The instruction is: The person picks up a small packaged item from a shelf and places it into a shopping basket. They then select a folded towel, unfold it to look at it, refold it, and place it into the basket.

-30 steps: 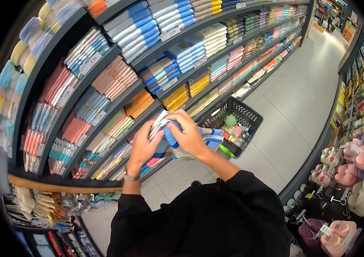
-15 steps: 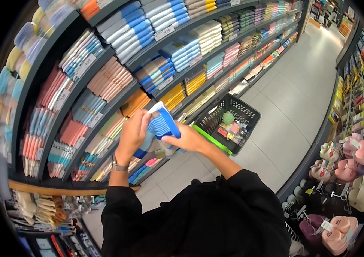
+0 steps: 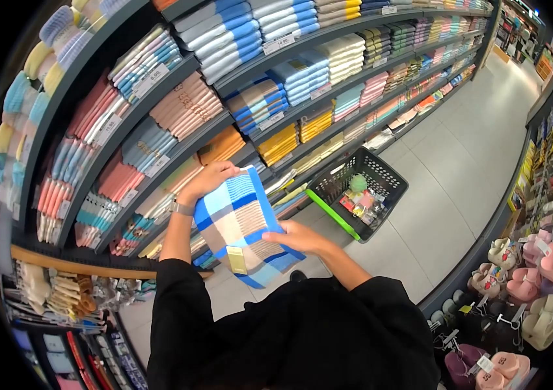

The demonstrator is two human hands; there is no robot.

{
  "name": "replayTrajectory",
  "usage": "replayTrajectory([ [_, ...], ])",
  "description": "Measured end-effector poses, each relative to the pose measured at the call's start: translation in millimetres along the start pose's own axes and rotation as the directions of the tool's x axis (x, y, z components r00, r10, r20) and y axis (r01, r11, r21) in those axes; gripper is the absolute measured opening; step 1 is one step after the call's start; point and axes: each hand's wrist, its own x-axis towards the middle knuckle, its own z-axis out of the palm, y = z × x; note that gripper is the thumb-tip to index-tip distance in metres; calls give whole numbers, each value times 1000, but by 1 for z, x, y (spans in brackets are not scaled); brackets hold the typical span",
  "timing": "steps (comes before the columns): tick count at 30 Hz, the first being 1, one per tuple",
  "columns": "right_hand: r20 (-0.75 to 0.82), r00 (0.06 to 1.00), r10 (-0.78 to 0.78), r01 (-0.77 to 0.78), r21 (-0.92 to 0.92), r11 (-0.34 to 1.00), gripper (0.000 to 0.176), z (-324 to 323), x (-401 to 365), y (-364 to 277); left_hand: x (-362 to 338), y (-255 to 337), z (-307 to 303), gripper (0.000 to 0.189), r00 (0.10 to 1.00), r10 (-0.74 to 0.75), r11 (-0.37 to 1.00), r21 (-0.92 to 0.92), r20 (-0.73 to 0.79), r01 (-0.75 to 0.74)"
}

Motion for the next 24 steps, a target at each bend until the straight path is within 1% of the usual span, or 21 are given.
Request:
replayTrajectory([
  [2,9,1000,7,-7,-20,1000,41,-2,-3,12,10,-49,16,29,984,-152,959,-227,90,169],
  [3,-9,1000,23,-22,71,997,40,-1,-4,16,5,-54,24,26,972,-200,951,-217,119,222],
  [4,-25,999,38,-34,159,987,40,-2,-5,18,4,-94,40,26,994,-52,960,-271,95,76],
  [5,-28,999,38,-33,158,987,40,-5,-7,20,-8,-93,53,28,986,-129,943,-294,102,154],
  [6,-68,997,47,-33,192,981,38,-10,-11,21,-20,-91,68,29,973,-202,921,-316,114,228],
  [7,-111,992,57,-31,227,973,37,-15,-16,22,-32,-105,83,33,944,-256,820,-471,209,327],
  [8,-120,991,56,-28,229,973,37,-20,-20,23,-42,-128,103,36,905,-289,683,-595,312,423],
  [10,-210,977,26,44,322,946,34,-31,-26,26,-71,-162,155,44,883,-339,479,-749,324,458],
  [11,-233,973,-2,83,339,937,34,-38,-27,31,-81,-188,194,47,850,-465,334,-841,246,426],
  [12,-236,972,2,80,339,937,34,-43,-28,36,-86,-202,228,51,784,-593,188,-915,184,356],
  [13,-282,959,-8,106,333,937,34,-48,-28,39,-101,-169,231,58,895,-388,42,-965,221,257],
  [14,-323,946,-15,126,325,937,34,-51,-28,41,-103,-169,242,61,902,-315,-150,-954,295,260],
  [15,-341,940,-1,117,317,941,34,-53,-28,42,-104,-128,231,58,932,-266,-183,-962,245,201],
  [16,-326,945,10,99,316,943,34,-53,-27,42,-101,-75,210,55,957,-221,-218,-966,186,138],
  [17,-329,944,7,91,281,955,34,-53,-25,41,-96,-54,202,55,957,-234,-226,-967,174,121],
  [19,-315,949,-4,82,233,969,33,-52,-20,38,-88,-33,191,43,926,-373,-202,-969,-61,-145],
  [20,-306,952,-5,79,230,970,33,-53,-19,36,-88,-41,193,43,923,-377,-201,-967,-70,-155],
  [21,-335,941,-49,95,123,988,32,-53,-19,31,-88,-47,191,39,923,-353,-7,-986,-155,-168],
  [22,-363,927,-97,109,15,994,32,-52,-19,26,-87,-52,189,35,922,-311,189,-966,-230,-177],
  [23,-401,907,-127,127,-27,992,28,-51,-21,21,-89,-56,189,30,916,-314,203,-960,-249,-192],
  [24,-407,904,-131,132,-24,991,28,-54,-21,20,-92,-54,185,30,919,-309,207,-960,-245,-186],
])
